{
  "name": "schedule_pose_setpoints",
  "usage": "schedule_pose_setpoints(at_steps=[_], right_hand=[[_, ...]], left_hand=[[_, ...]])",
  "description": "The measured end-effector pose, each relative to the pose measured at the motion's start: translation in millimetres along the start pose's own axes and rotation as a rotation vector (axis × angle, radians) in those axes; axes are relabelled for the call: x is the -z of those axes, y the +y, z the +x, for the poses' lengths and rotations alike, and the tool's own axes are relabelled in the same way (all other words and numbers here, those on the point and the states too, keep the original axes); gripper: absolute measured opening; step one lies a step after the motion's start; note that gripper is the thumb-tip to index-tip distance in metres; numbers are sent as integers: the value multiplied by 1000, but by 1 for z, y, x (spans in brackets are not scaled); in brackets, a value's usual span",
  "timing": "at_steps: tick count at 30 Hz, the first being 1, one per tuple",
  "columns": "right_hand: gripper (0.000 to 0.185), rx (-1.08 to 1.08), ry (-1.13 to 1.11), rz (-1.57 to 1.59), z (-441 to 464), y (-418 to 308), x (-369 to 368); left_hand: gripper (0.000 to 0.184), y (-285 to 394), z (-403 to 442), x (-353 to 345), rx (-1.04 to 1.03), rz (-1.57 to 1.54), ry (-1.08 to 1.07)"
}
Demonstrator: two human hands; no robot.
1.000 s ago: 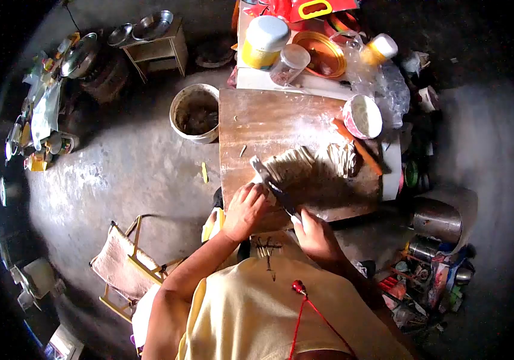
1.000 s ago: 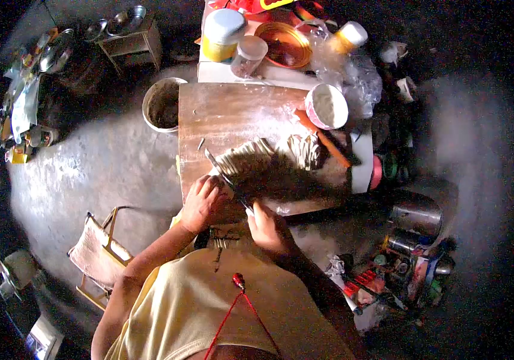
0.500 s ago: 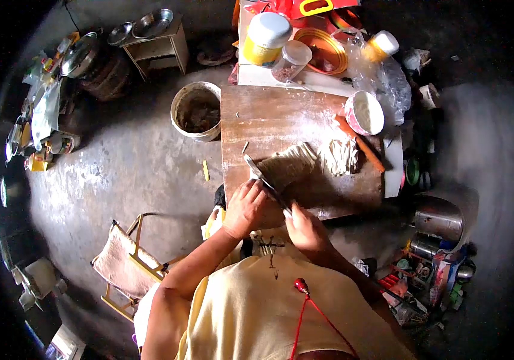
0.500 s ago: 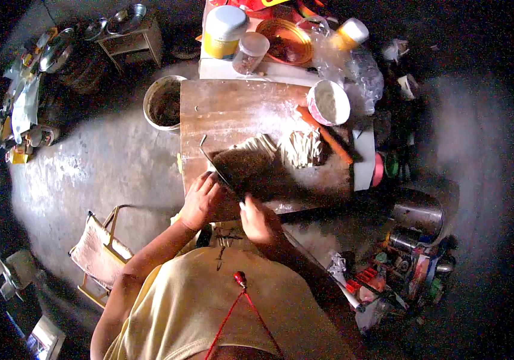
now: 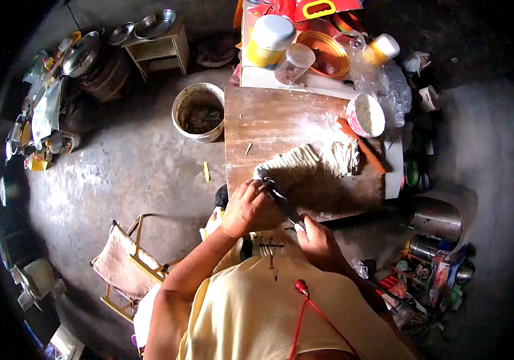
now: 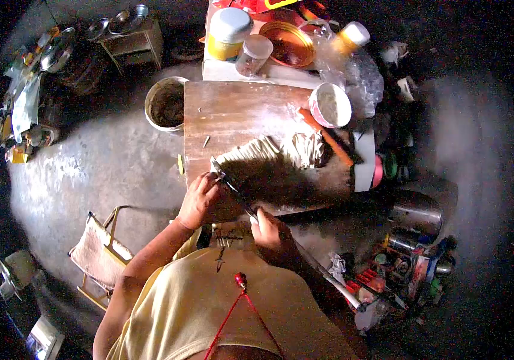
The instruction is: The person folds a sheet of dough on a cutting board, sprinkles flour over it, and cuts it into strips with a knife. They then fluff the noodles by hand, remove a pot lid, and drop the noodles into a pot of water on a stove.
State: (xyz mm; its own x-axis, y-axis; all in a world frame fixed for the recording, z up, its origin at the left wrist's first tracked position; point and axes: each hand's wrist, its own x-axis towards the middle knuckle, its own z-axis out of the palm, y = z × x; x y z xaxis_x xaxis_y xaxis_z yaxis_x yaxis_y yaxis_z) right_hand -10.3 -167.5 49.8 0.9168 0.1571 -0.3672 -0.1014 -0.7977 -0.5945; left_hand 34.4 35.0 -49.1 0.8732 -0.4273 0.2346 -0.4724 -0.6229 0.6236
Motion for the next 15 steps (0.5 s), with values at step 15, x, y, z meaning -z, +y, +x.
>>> schedule_pose_setpoints(at_steps=[15], right_hand=[[18,73,152,114,23,-1,-43]], left_hand=[[32,-6,2,1,-130,-23,21]])
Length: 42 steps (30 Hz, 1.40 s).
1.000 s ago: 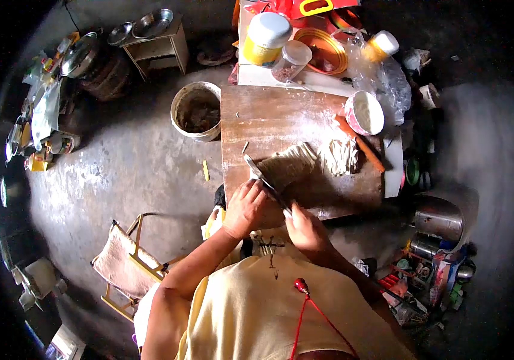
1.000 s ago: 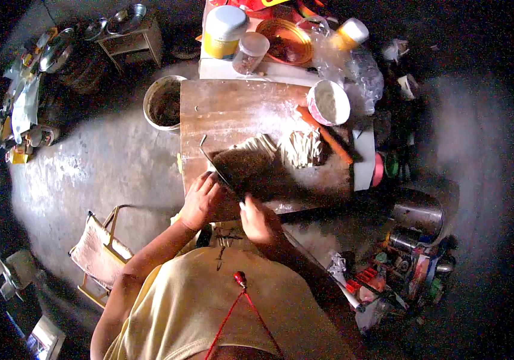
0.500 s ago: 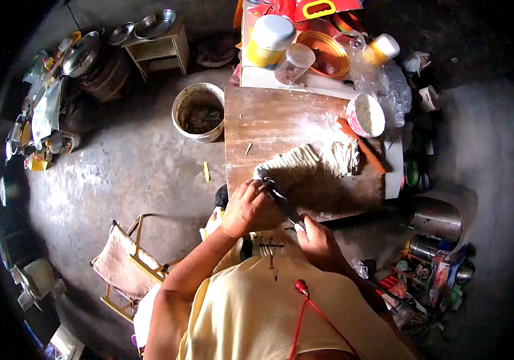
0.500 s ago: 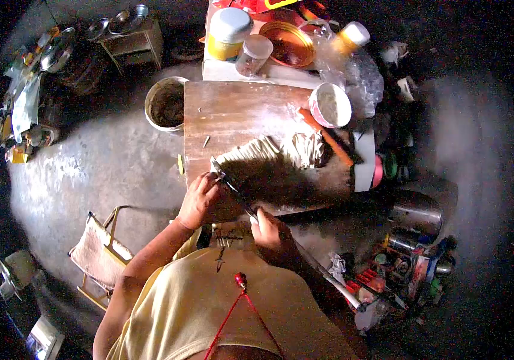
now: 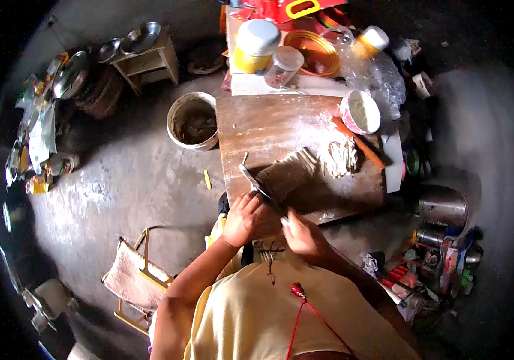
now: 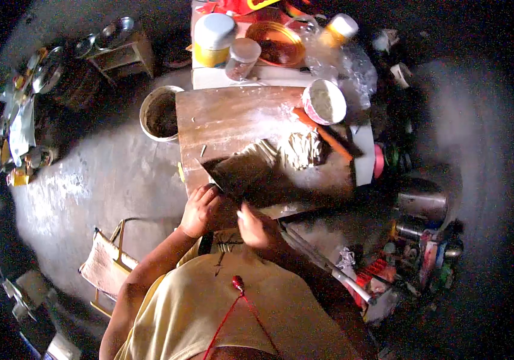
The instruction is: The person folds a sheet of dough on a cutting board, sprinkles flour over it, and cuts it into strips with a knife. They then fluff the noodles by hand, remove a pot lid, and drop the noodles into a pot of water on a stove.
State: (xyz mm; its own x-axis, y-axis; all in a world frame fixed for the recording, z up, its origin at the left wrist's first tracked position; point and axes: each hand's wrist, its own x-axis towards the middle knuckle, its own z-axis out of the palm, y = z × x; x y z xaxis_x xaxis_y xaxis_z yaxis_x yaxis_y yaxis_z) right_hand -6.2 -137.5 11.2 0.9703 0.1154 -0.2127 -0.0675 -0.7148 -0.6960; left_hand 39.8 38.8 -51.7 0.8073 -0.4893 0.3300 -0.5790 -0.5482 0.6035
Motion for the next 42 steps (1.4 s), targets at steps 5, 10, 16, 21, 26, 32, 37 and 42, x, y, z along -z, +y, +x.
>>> schedule_pose_setpoints(at_steps=[5,10,16,21,26,32,37,42], right_hand=[[21,-77,97,26,33,-7,-19],[32,-76,-109,-166,-5,1,10],[39,25,78,-181,23,12,-37],[23,-89,238,213,24,6,-20],[13,-149,426,181,-5,6,26],[27,177,431,-378,-43,88,74],[51,198,220,-607,-41,132,122],[70,333,67,-631,-12,163,154]], left_hand=[[33,-2,-2,3,-18,72,-36],[29,-5,2,12,-30,102,-57],[30,-7,5,13,-56,39,-26],[26,-12,13,11,-35,27,-9],[20,-15,44,16,104,-93,57],[18,-29,45,31,224,-400,119],[13,-23,36,38,336,-428,180],[12,-6,14,32,493,-553,259]])
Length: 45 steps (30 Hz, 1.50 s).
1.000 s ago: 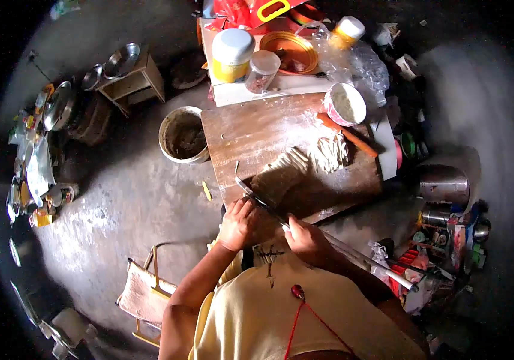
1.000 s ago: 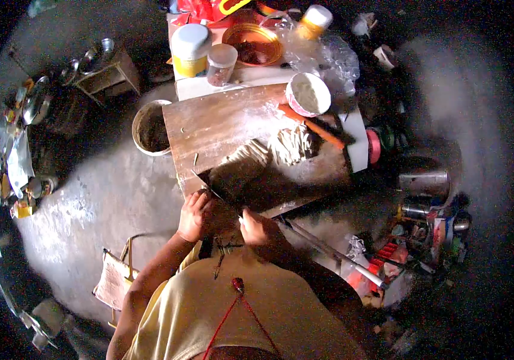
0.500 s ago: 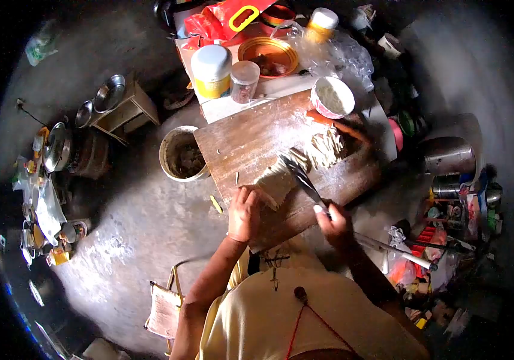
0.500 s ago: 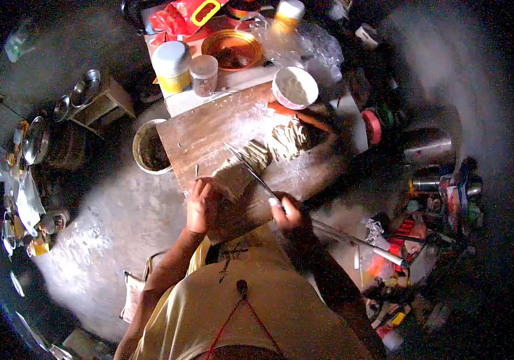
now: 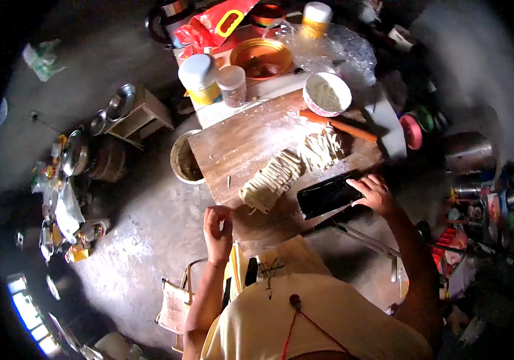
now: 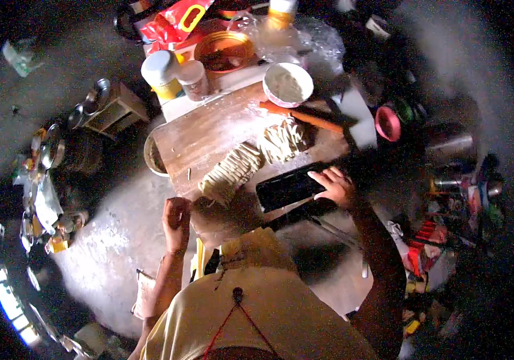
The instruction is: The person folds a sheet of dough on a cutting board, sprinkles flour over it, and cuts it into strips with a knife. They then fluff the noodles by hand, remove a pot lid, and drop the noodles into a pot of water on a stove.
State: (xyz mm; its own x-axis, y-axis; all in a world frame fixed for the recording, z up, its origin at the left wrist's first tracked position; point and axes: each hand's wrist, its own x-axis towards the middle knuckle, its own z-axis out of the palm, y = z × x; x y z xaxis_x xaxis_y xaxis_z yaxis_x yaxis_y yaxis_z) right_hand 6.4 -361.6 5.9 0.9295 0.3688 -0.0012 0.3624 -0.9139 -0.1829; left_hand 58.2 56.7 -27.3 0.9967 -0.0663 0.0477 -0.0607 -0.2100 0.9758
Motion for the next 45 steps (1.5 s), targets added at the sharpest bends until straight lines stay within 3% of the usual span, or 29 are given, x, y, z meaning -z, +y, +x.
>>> schedule_pose_setpoints(at_steps=[2,4,8,10,17,20,22,23,24,25,28,30,32,38,45], right_hand=[[67,-4,-43,148,9,9,2],[64,9,-18,194,10,12,1],[56,-85,50,103,18,-13,15],[51,-151,186,197,21,-21,2],[27,-240,340,445,90,-143,8],[29,-258,310,925,154,-227,-11],[38,-95,240,1108,210,-288,-23],[43,-184,116,1317,233,-314,-32],[43,-179,63,1326,258,-343,-42],[49,-210,-67,1461,283,-361,-57],[65,-313,-454,2028,351,-429,-93],[68,-346,-587,2162,388,-471,-115],[69,-287,-671,2232,423,-502,-140],[69,-490,-835,2339,550,-582,-226],[78,-593,-840,2332,752,-670,-340]], left_hand=[[13,9,-13,3,37,-49,68],[15,4,-28,12,271,-235,140],[16,-14,-46,43,343,-434,332],[15,-28,-53,66,307,-515,371],[22,-72,-81,181,507,-744,553],[20,-103,-98,253,571,-832,613],[17,-124,-111,309,592,-888,682],[16,-134,-121,337,472,-934,690],[15,-138,-129,360,352,-972,699],[14,-114,-131,378,418,-924,869],[13,-118,-164,434,391,-893,1025],[14,-123,-187,458,385,-900,1116],[15,-136,-207,470,381,-913,1207],[19,-172,-234,483,448,-933,1441],[19,-208,-163,538,632,-858,1713]])
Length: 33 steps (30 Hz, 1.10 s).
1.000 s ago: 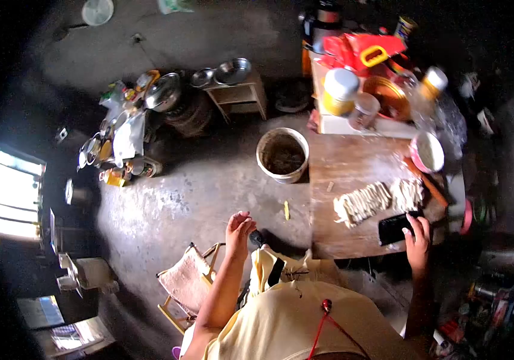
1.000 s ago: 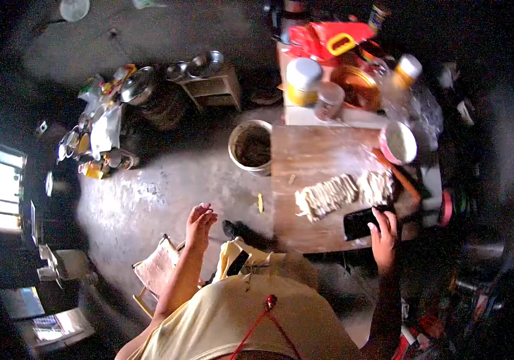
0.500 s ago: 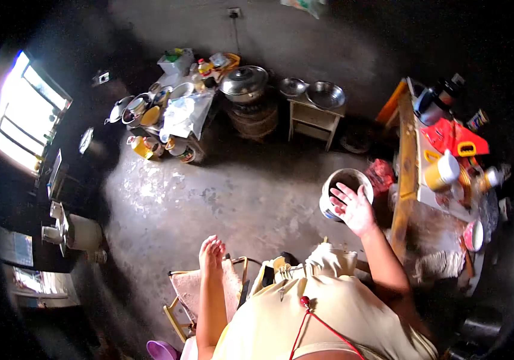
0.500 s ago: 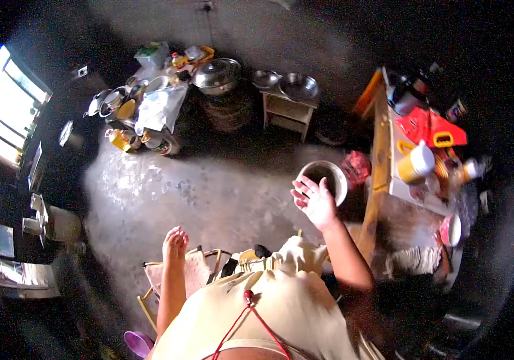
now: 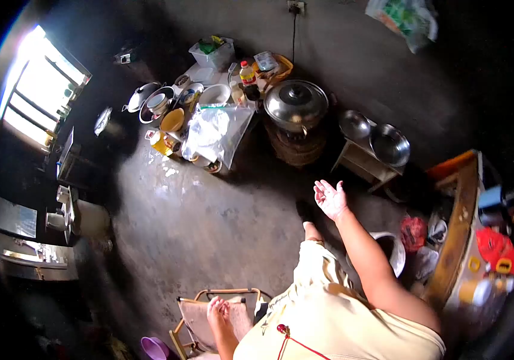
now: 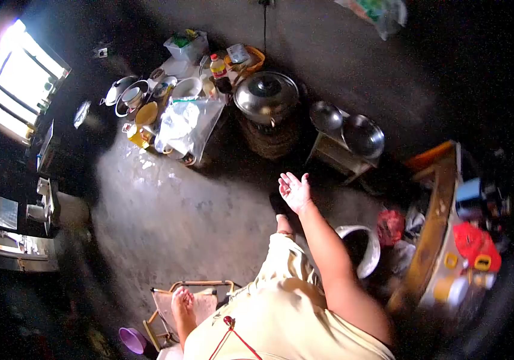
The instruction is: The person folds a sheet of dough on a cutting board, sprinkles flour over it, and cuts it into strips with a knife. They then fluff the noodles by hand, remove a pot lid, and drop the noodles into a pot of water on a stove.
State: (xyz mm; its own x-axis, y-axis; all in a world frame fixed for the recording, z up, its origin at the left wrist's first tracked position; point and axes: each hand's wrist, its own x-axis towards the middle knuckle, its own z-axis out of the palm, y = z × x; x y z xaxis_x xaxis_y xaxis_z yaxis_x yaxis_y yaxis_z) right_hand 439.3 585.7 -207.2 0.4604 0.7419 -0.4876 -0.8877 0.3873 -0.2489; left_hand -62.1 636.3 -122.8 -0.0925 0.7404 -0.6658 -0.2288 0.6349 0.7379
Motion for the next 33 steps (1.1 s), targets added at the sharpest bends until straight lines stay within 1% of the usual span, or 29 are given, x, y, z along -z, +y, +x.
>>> schedule_pose_setpoints(at_steps=[1,3,5,7,10,11,12,14,15,17,20,23,33], right_hand=[[78,4,36,11,38,-7,-3],[80,-12,86,4,110,-24,-9],[79,-14,175,-29,168,-34,-11],[81,-42,242,-51,223,-42,-10],[88,-50,344,-138,292,-47,7],[74,-51,367,-11,313,-45,20],[67,-32,311,-14,332,-44,26],[46,118,130,12,348,-37,41],[42,190,36,35,354,-35,42],[38,131,203,53,363,-52,4],[37,102,279,39,371,-52,16],[36,95,310,12,375,-47,34],[33,118,363,4,377,-28,64]], left_hand=[[19,2,9,-20,6,-9,43],[20,2,18,-69,26,-53,17],[20,23,10,-142,96,15,-47],[16,43,10,-211,100,129,-51],[16,53,23,-269,96,132,-96],[20,52,28,-276,116,128,-115],[19,53,33,-287,135,144,-93],[19,55,36,-305,162,188,-37],[17,57,37,-315,173,231,3],[17,57,43,-317,179,251,-11],[16,61,50,-325,201,285,-13],[16,70,52,-344,200,321,-38],[13,80,70,-360,165,423,-80]])
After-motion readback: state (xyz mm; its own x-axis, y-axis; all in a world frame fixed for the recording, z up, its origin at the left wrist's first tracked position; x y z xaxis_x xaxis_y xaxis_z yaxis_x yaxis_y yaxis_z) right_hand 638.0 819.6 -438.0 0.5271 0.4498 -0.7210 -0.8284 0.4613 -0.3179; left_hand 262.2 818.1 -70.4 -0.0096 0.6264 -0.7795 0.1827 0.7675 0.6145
